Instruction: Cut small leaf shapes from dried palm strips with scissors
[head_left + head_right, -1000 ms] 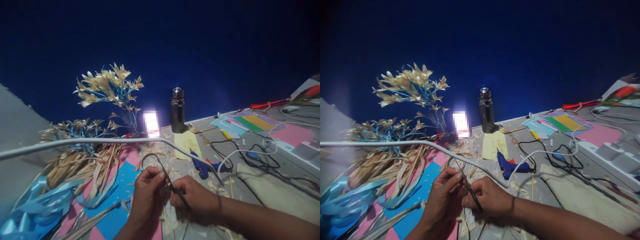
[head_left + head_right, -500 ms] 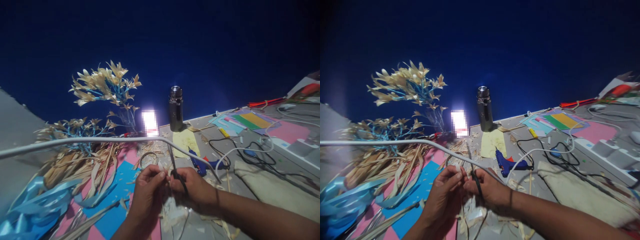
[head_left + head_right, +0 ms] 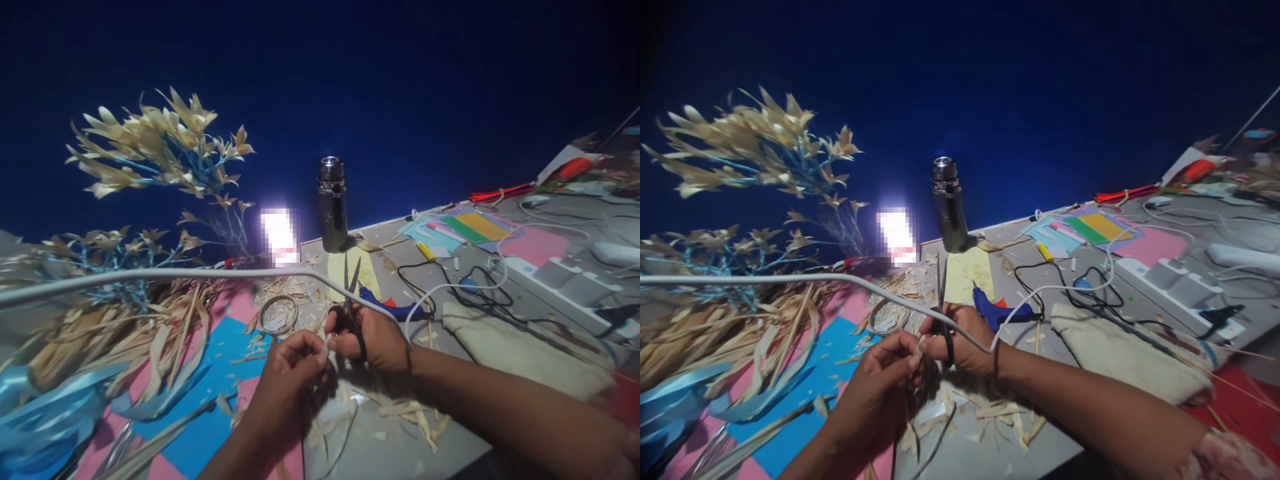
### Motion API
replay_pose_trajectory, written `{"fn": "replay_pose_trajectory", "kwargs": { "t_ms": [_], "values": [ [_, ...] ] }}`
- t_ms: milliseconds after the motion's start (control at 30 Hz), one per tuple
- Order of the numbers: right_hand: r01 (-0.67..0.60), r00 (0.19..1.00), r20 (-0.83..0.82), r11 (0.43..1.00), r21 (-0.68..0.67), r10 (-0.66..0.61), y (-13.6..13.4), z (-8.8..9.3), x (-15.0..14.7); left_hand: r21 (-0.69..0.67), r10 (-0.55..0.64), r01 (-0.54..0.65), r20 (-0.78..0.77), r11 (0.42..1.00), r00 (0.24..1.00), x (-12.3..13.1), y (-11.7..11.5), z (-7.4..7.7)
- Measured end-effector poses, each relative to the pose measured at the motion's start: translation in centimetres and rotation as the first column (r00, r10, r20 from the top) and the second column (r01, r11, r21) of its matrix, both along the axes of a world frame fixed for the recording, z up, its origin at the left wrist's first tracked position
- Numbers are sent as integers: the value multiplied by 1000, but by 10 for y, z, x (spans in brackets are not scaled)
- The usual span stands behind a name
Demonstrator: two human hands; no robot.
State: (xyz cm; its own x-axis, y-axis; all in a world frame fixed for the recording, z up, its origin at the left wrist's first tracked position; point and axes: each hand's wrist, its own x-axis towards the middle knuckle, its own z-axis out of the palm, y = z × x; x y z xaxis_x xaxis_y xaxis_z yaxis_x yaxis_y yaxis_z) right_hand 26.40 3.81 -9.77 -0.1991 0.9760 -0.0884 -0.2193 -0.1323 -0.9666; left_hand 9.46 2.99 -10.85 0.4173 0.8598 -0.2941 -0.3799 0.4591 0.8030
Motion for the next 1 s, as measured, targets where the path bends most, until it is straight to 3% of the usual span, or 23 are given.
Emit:
{"fn": "replay_pose_trajectory", "kwargs": {
  "t_ms": [133,367,500,633,700,767,900,1000],
  "values": [
    [24,1000,-20,1000,1,-24,-2,0,-1,-8,-23,24,37,1000,999,-2,2,-2],
    [90,996,-22,995,-38,-90,-3,1,-5,-38,81,-78,85,996,993,-5,9,4],
    [132,975,-167,988,-84,-145,-6,-12,-15,-88,129,-120,114,989,985,2,3,1],
    [75,949,-291,984,-160,-119,-8,-20,-23,-81,172,-167,66,983,983,7,-2,-4],
    [25,967,-243,983,-182,-70,-9,-16,-21,-67,191,-188,46,980,980,7,-1,-3],
    [-88,988,-146,973,-212,58,-9,-9,-17,-37,229,-227,36,973,973,5,0,1],
    [-352,933,-32,892,-283,359,-12,-4,-12,64,319,-318,-15,946,948,1,3,7],
    [-385,919,-24,880,-277,394,-14,-9,-14,109,338,-332,-36,937,941,0,3,7]
  ]
}}
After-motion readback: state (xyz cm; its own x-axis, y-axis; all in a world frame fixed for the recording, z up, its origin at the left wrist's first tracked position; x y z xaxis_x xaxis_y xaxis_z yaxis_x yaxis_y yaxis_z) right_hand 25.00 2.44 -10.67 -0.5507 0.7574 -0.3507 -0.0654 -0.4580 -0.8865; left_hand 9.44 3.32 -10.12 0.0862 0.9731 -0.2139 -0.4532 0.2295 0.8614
